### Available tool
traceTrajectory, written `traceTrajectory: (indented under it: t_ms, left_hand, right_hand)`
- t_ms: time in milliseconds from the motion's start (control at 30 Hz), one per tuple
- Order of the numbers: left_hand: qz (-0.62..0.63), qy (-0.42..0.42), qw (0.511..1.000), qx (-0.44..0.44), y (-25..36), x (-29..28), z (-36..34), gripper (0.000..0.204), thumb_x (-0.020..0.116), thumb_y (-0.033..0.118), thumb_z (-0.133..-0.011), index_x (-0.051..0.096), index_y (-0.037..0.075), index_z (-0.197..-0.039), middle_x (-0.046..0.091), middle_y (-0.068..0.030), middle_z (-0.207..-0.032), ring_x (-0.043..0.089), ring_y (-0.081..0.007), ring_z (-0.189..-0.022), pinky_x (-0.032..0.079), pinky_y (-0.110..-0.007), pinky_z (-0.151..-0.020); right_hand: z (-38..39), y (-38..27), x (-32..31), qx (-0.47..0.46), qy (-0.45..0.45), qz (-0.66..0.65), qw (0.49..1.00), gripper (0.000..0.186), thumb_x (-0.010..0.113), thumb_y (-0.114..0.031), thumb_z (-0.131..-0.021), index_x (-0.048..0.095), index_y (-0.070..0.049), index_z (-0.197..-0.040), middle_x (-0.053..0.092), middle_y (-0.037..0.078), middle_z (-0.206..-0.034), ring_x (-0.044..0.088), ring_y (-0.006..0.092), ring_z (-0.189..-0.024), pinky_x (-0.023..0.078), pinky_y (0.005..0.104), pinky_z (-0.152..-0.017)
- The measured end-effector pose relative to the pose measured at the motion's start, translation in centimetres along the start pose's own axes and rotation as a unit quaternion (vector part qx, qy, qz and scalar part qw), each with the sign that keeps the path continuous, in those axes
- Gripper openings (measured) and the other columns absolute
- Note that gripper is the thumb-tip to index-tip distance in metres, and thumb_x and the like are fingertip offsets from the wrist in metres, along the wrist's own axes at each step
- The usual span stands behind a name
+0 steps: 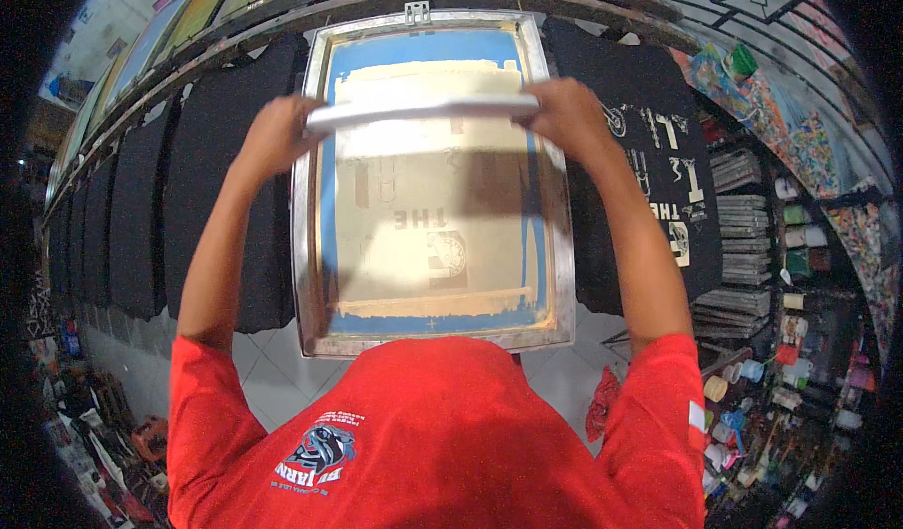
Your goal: The person performs screen printing on black shirts by pulling a squeegee across a screen frame multiple times, lifting the frame to check the print, and then pouring ink from a container onto the screen.
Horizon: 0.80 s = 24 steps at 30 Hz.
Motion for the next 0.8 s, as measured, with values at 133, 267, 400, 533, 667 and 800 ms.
traceTrajectory:
  t_ms: [133,267,400,533,667,800]
  left_hand:
    - [-0.003,-0.010,1.000,-0.013,-4.5,2.0,-8.5,0.033,0.073,0.018,-0.076,0.069,0.007,-0.107,0.071,-0.0169,-0.087,0.069,-0.0326,-0.084,0.054,-0.043,-0.073]
    - [0.006,-0.007,1.000,-0.019,-7.4,4.4,-12.1,0.032,0.072,0.017,-0.077,0.069,0.008,-0.108,0.071,-0.0168,-0.088,0.068,-0.0359,-0.086,0.053,-0.044,-0.076]
    - [0.014,-0.037,0.999,-0.006,-8.8,7.5,-12.5,0.031,0.072,0.016,-0.077,0.069,0.007,-0.106,0.071,-0.0179,-0.091,0.067,-0.0374,-0.087,0.053,-0.045,-0.078]
    - [0.024,0.010,0.999,0.025,-8.5,8.2,-11.1,0.022,0.073,0.017,-0.075,0.067,0.007,-0.094,0.069,-0.0189,-0.085,0.067,-0.0392,-0.081,0.053,-0.044,-0.071]
    - [0.011,0.014,1.000,0.022,-5.9,8.4,-6.2,0.022,0.074,0.019,-0.074,0.067,0.008,-0.092,0.066,-0.0169,-0.085,0.065,-0.0383,-0.082,0.052,-0.044,-0.071]
    - [0.004,-0.025,0.999,-0.048,-0.2,7.7,2.1,0.032,0.080,0.029,-0.072,0.068,0.008,-0.093,0.064,-0.0131,-0.085,0.065,-0.0336,-0.082,0.052,-0.043,-0.070]
  right_hand:
    - [-9.1,4.7,2.6,-0.031,0.048,0.044,0.997,0.026,0.079,-0.024,-0.073,0.073,-0.013,-0.096,0.071,0.014,-0.092,0.067,0.0351,-0.086,0.052,0.0430,-0.076]
    - [-13.9,6.6,4.7,0.009,0.014,0.043,0.999,0.029,0.079,-0.023,-0.071,0.072,-0.016,-0.098,0.072,0.012,-0.096,0.068,0.0345,-0.091,0.054,0.0455,-0.079]
    - [-14.4,8.1,7.7,0.001,0.020,0.051,0.998,0.027,0.076,-0.019,-0.070,0.072,-0.019,-0.097,0.072,0.013,-0.093,0.068,0.0354,-0.090,0.054,0.0464,-0.079]
    - [-12.5,7.6,9.2,0.015,0.044,0.050,0.998,0.022,0.070,-0.017,-0.075,0.073,-0.020,-0.096,0.071,0.015,-0.094,0.068,0.0369,-0.090,0.054,0.0472,-0.078]
    - [-7.4,5.4,9.1,0.021,0.021,0.058,0.998,0.023,0.063,-0.010,-0.076,0.072,-0.018,-0.097,0.071,0.015,-0.097,0.068,0.0362,-0.092,0.054,0.0469,-0.079]
    - [2.3,2.0,8.4,-0.009,0.050,0.036,0.998,0.029,0.062,-0.001,-0.070,0.071,-0.012,-0.096,0.071,0.014,-0.097,0.067,0.0356,-0.092,0.054,0.0442,-0.080]
Point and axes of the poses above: each hand's wrist, its own z-axis away from the middle knuckle, its own x-axis out of the palm, y = z × x, the point moved 5 cm from there along -z, towards the middle knuckle
